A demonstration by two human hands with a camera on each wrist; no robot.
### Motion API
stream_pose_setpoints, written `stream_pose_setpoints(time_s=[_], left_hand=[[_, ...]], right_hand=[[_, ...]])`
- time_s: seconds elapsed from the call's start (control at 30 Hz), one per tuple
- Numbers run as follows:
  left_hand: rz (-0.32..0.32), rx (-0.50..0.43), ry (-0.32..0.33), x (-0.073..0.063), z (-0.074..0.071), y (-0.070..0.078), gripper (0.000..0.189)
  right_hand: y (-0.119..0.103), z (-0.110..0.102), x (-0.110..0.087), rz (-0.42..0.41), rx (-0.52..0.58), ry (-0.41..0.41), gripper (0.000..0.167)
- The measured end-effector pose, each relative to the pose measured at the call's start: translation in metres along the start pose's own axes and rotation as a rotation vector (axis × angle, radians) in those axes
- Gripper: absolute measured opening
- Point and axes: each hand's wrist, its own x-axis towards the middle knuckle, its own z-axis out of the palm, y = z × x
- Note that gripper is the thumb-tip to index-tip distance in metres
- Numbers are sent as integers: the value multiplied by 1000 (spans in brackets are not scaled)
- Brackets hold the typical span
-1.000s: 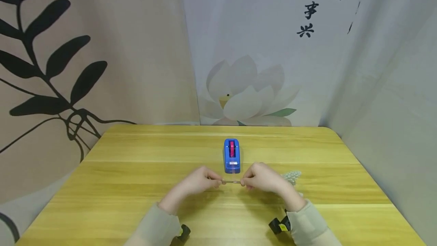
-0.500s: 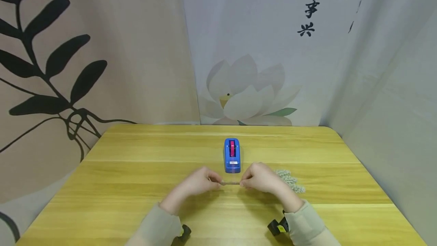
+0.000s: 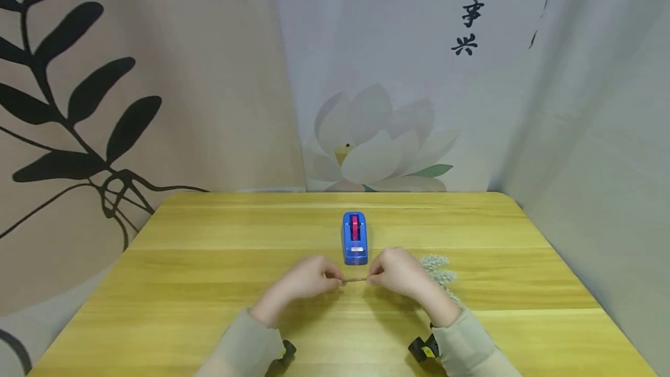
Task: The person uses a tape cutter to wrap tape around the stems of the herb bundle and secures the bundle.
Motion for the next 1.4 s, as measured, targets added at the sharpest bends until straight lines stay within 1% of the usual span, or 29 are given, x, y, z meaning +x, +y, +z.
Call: stream_pose_setpoints(time_s=[0.13,0.2,0.27,0.37,0.43,0.53,0.63,0.77,0.93,1.1,1.4], left_hand=[[24,8,-37,1,-1,0,13],[51,9,-48,1,-2,-1,17],[63,3,-55,1,-2,-1,21],[62,-23,-61,1,-2,-2,25],[48,-45,-56,1,-2,-3,24],[34,-73,-42,0,-3,-2,21],[28,-73,-27,0,-4,-2,18],[33,-59,-14,0,-4,-2,17],[26,-57,21,-1,-5,0,16],[15,-17,67,0,-3,0,12],[-28,7,122,3,-2,-4,8]], right_hand=[[-1,1,1,28,-18,5,7],[-2,2,1,40,-21,9,7],[-3,1,0,47,-29,14,8],[-4,1,0,44,-51,20,8],[-5,0,0,34,-64,20,8],[-6,0,0,17,-75,20,5],[-5,0,0,-5,-78,11,4],[-3,1,1,-32,-76,-9,9],[-3,1,0,-36,-79,-9,13],[-3,1,0,-34,-93,10,10],[-4,4,2,-18,-108,65,5]])
